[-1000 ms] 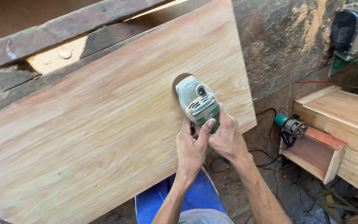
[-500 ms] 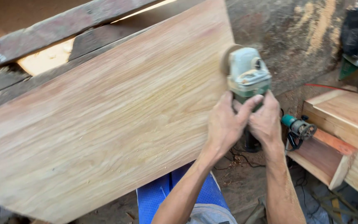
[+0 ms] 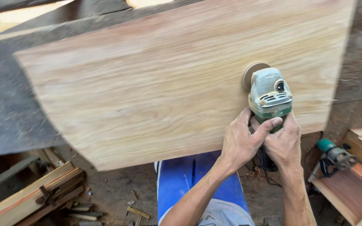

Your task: The person uses an angle grinder with a sanding disc to smooth the surface and edges of a large wooden board. They move the tool across the board, flip it over, and continue sanding the other side and edges in a workshop setting.

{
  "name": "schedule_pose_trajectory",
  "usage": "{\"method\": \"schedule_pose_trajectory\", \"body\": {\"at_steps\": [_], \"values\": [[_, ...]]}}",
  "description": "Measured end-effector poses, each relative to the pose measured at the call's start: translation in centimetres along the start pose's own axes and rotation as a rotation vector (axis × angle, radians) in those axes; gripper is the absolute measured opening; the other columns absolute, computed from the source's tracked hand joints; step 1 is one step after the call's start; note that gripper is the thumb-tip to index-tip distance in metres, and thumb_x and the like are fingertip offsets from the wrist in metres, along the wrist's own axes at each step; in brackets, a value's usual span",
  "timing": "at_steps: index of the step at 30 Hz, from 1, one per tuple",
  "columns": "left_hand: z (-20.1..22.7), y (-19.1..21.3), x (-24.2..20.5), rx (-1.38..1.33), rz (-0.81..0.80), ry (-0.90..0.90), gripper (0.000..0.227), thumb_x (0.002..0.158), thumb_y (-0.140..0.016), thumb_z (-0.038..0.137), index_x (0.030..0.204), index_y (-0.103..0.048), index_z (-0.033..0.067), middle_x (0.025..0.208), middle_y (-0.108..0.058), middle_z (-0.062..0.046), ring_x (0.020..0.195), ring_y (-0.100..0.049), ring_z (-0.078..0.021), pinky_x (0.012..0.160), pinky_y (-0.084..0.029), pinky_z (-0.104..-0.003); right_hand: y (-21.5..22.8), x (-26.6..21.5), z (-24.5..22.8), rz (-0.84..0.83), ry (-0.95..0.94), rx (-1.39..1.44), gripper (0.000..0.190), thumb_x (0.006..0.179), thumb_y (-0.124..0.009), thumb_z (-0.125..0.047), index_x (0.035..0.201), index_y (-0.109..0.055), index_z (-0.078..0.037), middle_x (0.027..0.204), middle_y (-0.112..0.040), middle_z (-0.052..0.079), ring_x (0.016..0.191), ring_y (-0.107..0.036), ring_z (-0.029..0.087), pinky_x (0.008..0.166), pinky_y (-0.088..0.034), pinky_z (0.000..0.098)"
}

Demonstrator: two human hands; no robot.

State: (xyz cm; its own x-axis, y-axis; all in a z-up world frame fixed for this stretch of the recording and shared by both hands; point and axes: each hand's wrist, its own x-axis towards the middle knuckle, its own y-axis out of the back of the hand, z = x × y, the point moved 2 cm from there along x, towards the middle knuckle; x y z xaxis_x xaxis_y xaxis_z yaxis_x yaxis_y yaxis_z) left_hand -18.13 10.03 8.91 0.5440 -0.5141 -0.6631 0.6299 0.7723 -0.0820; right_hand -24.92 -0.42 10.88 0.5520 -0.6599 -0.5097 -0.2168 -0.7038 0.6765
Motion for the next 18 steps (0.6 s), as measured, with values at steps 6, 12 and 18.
{"method": "schedule_pose_trajectory", "body": {"at_steps": [6,12,18], "values": [[-1.8,7.5,-3.1,-0.033,0.069,0.033,0.067,0.086,-0.069,0.063,0.106,-0.066,-0.0010,0.082,-0.072,-0.019,0.074,-0.072,-0.0247,0.067,-0.056,-0.039,-6.0,-3.3,-5.0,-0.065,0.030,0.032,0.057,0.084,-0.083,-0.029,0.126,-0.060,0.000,0.109,-0.075,0.016,0.098,-0.074,0.026,0.083,-0.056,0.0389],[-3.5,13.4,-5.5,-0.008,0.124,0.050,0.067,0.085,-0.070,0.063,0.102,-0.068,-0.0014,0.077,-0.071,-0.018,0.069,-0.069,-0.0231,0.063,-0.054,-0.038,-10.8,-6.3,-9.7,-0.085,0.100,0.021,0.056,0.085,-0.081,-0.026,0.127,-0.059,0.002,0.108,-0.075,0.018,0.098,-0.074,0.027,0.080,-0.056,0.0402],[-4.9,18.6,-8.3,-0.112,0.209,0.014,0.069,0.088,-0.067,0.064,0.117,-0.069,0.0010,0.091,-0.076,-0.013,0.084,-0.071,-0.0173,0.076,-0.057,-0.036,-16.3,-8.2,-8.8,-0.266,0.101,-0.004,0.044,0.092,-0.070,-0.026,0.121,-0.053,0.002,0.099,-0.073,0.020,0.080,-0.075,0.027,0.068,-0.063,0.0387]]}}
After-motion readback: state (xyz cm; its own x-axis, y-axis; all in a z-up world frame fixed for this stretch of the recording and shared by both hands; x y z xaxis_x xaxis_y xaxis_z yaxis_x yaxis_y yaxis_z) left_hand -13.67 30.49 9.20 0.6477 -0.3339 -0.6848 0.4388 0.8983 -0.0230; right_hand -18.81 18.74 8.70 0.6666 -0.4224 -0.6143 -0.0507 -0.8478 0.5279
